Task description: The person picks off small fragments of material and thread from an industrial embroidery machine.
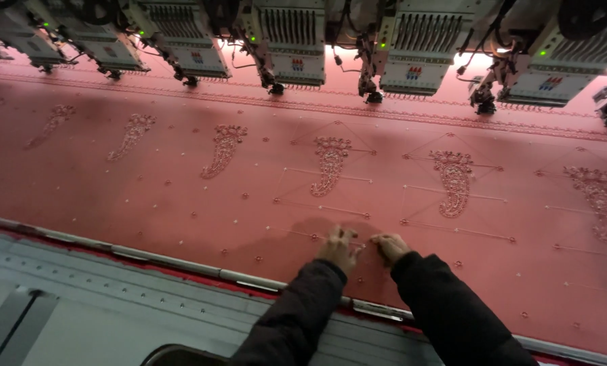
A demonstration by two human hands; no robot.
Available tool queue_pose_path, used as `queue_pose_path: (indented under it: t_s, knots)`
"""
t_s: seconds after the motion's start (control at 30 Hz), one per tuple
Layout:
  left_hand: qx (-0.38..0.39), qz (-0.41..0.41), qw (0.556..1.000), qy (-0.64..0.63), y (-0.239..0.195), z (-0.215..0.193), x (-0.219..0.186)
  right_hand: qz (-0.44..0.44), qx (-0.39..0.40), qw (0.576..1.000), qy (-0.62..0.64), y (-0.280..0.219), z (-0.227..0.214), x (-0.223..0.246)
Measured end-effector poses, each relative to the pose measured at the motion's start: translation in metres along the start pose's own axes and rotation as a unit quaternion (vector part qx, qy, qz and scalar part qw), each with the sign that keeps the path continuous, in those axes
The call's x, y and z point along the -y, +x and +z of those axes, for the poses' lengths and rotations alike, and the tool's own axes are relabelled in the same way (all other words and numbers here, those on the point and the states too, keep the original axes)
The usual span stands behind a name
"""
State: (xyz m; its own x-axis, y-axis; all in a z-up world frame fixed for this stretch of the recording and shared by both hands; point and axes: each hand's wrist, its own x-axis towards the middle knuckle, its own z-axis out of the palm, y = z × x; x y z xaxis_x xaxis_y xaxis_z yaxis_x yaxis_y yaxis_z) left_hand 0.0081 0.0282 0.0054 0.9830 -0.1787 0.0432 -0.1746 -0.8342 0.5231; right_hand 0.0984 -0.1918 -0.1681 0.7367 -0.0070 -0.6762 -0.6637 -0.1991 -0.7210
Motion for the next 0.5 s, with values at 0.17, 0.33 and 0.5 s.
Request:
queue_pose_path:
  t_s: [0.17,0.33,0.5]
  knots:
    - [0.138,-0.063,0.979,0.138,0.016,-0.027,0.04,-0.135,-0.023,0.887,-0.441,-0.07,0.072,0.074]
    - [0.121,-0.112,0.979,0.119,0.01,-0.053,0.052,-0.165,-0.033,0.807,-0.567,-0.052,0.114,0.053]
    - [0.102,-0.073,0.988,0.095,0.003,-0.056,0.068,-0.213,0.018,0.749,-0.627,-0.067,0.108,0.077]
